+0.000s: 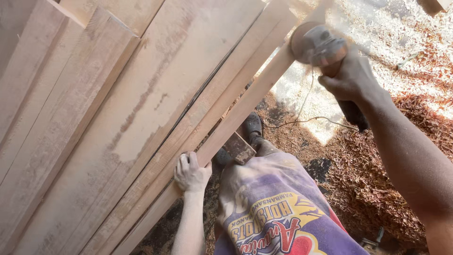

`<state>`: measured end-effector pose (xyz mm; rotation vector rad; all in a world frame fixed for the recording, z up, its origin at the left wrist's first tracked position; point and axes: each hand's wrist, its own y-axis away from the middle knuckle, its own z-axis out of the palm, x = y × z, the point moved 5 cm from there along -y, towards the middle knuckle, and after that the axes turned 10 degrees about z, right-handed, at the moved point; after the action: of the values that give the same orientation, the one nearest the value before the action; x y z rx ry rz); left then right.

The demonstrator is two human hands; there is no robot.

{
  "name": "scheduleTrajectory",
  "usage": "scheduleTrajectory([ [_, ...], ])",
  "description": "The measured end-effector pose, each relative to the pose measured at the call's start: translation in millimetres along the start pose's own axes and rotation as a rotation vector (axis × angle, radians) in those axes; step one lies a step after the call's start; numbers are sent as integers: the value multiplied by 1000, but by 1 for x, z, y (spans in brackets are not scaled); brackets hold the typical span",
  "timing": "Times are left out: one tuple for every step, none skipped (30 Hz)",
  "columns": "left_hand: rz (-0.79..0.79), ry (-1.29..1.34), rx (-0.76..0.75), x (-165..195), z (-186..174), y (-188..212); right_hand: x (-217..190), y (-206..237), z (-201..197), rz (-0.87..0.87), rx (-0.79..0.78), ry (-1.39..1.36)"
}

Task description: The person uses an angle grinder with a sanding disc to sand the surfaces of several wooden planks. They move the tool along the length of each plank, flip pieces to sand different sides, and reposition the planks on the workbench as they work.

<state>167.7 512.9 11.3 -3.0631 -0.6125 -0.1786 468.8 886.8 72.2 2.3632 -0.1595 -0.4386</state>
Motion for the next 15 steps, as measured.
scheduleTrajectory([
  [-1,-2,3,-1,3,1,4,-11,-10,50,16,1],
  [-3,-11,17,-4,5,3,6,-21,-13,101,31,-3],
  [1,-17,30,-5,8,4,7,-30,-17,66,49,-34],
  [5,-20,41,-5,9,4,9,-36,-21,34,66,-63],
  [7,-15,32,-5,11,5,10,-44,-25,-4,84,-91],
  [9,-12,27,-5,12,5,9,-52,-30,-15,112,-88],
  [11,-11,22,-5,13,5,9,-59,-33,-28,139,-88],
  [12,-19,21,-4,13,6,8,-65,-37,-41,168,-89],
  [13,-26,21,-4,12,6,6,-69,-38,-51,177,-107],
  [17,-32,18,-3,12,6,4,-71,-40,-59,186,-125],
  [13,-30,5,-3,12,7,2,-70,-40,-63,197,-143],
  [8,-27,-4,-3,13,7,1,-66,-35,-41,170,-167],
  [0,-23,-10,-4,13,6,-2,-59,-27,-22,145,-190],
  [-2,-18,-8,-4,13,6,-4,-49,-16,0,113,-209],
  [-6,-15,-11,-3,13,8,-5,-35,0,31,38,-177],
])
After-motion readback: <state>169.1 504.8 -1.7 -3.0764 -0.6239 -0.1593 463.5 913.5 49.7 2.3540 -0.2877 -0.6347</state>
